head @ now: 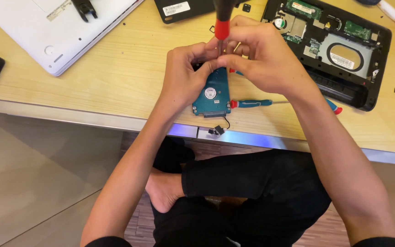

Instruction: Preparing laptop components for reassembly by unscrewing a hard drive and organizing RAM modules on a workbench.

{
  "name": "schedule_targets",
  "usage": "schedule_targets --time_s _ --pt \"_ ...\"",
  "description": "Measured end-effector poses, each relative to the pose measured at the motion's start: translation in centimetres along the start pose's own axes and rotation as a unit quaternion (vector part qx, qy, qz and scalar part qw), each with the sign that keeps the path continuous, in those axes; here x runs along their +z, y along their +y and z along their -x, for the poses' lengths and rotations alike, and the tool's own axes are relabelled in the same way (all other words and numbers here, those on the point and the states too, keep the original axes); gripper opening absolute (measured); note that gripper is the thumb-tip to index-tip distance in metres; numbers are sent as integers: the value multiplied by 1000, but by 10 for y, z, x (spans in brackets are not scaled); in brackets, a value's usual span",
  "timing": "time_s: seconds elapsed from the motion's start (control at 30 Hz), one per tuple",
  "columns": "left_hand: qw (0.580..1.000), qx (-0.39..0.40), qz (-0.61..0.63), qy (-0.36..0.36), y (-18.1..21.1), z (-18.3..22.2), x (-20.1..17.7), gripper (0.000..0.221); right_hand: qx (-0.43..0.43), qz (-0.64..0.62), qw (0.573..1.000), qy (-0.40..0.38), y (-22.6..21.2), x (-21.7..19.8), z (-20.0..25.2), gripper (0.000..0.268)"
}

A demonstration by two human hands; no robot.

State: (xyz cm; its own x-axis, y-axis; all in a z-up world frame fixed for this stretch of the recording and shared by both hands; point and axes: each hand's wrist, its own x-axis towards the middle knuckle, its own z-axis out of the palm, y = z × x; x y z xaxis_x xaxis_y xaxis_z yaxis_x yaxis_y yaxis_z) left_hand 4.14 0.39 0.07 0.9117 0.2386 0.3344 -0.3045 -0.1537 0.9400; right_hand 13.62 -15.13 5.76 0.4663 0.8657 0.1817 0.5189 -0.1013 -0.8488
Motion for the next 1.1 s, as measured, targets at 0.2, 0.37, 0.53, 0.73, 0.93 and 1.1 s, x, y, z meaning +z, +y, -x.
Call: schedule_targets --time_s 0.2,0.37,0.53,0.73,0.93,1.1 --pt "999 30 24 -20 -11 0 -3 24 -66 118 988 75 0 5 -4 10" --pt "999 5 -6 32 -6 -2 1 10 -25 120 984 130 16 17 -3 32" --pt "999 20 -38 16 -6 -1 1 4 -4 56 994 98 4 12 -4 22" --pt "989 85 -113 -43 -10 1 0 11 2 -6 997 78 11 6 6 6" --pt "999 22 -45 -21 4 10 -7 70 -47 111 974 193 28 7 14 38" --pt "990 23 -96 105 6 13 -3 50 -45 47 968 242 32 -26 30 19"
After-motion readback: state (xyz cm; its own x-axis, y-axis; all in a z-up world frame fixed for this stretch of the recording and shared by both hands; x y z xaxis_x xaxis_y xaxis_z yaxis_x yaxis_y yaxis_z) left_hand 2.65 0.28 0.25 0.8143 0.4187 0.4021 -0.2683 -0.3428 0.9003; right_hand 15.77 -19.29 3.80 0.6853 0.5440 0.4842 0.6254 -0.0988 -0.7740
